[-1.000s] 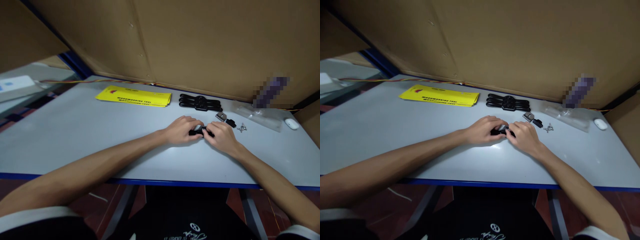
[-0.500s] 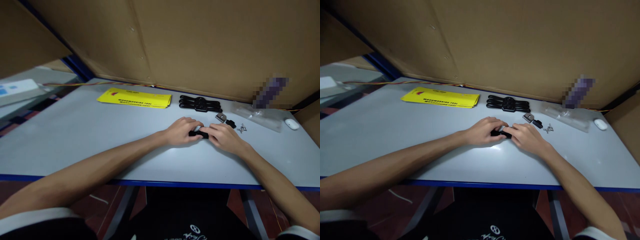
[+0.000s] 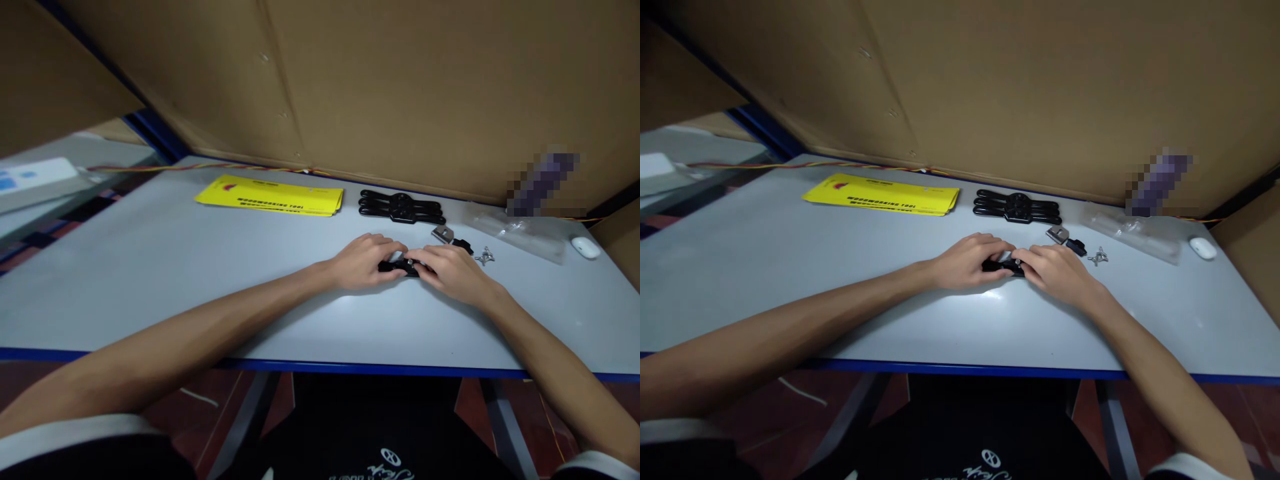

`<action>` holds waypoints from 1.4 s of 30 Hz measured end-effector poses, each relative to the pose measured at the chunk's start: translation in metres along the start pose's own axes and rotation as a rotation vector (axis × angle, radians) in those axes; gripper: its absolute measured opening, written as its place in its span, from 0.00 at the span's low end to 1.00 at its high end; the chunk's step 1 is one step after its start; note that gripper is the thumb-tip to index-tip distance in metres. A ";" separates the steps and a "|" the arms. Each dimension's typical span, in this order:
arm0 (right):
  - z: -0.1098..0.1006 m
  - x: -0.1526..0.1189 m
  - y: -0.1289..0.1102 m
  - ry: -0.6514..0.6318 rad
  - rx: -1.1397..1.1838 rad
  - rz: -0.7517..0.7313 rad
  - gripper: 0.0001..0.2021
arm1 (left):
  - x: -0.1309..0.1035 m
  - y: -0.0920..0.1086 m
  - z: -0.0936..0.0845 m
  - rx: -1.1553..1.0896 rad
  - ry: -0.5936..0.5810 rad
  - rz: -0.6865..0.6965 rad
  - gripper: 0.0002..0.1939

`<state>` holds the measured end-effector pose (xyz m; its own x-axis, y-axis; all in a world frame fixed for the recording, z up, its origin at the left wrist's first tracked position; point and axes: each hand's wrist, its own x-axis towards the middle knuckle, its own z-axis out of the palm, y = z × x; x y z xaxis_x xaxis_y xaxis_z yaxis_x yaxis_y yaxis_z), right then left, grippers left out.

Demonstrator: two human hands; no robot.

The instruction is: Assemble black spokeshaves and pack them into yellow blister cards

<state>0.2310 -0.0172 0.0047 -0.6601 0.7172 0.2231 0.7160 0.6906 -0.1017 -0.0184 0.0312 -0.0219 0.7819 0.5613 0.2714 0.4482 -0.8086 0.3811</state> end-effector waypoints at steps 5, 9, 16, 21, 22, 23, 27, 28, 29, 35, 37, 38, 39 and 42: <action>-0.002 -0.001 0.000 -0.016 0.094 0.013 0.17 | 0.000 -0.001 0.001 0.001 0.012 0.005 0.25; -0.003 -0.001 0.004 -0.038 0.199 0.007 0.17 | 0.000 -0.001 0.001 0.006 0.003 0.006 0.25; 0.001 0.001 0.008 -0.067 0.360 0.070 0.13 | 0.001 0.000 0.000 0.010 -0.008 -0.006 0.24; 0.005 0.001 0.007 -0.056 0.376 0.123 0.09 | 0.003 0.000 -0.001 -0.006 -0.026 -0.009 0.25; 0.006 0.001 0.007 -0.053 0.376 0.130 0.08 | 0.003 0.000 -0.001 -0.009 -0.025 -0.007 0.25; 0.007 0.001 0.006 -0.049 0.376 0.134 0.08 | 0.004 0.000 -0.001 -0.010 -0.022 -0.006 0.25; 0.008 0.000 0.004 -0.034 0.360 0.141 0.07 | 0.004 0.000 0.000 -0.019 -0.013 -0.004 0.25; 0.009 0.000 0.003 -0.030 0.350 0.143 0.07 | 0.004 -0.001 0.000 -0.022 -0.013 -0.005 0.25; 0.009 0.000 0.003 -0.024 0.338 0.144 0.07 | 0.004 -0.001 0.000 -0.025 -0.016 -0.006 0.25; 0.011 0.000 0.003 0.002 0.237 0.101 0.09 | 0.002 -0.002 -0.002 -0.041 -0.020 -0.001 0.24; 0.010 0.000 0.003 0.015 0.175 0.059 0.13 | 0.002 -0.002 -0.001 -0.026 -0.013 0.007 0.25; 0.009 -0.001 0.003 0.018 0.135 0.035 0.14 | 0.001 -0.002 0.000 -0.011 -0.006 0.010 0.25; 0.007 -0.002 0.004 0.019 0.089 0.015 0.16 | 0.001 -0.002 0.001 0.008 0.003 0.012 0.25; -0.001 -0.006 0.008 0.026 -0.057 0.013 0.18 | 0.000 0.000 0.004 0.059 0.021 0.015 0.26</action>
<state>0.2410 -0.0166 0.0037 -0.6452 0.7229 0.2473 0.7367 0.6744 -0.0494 -0.0165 0.0301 -0.0255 0.7799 0.5519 0.2952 0.4617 -0.8257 0.3240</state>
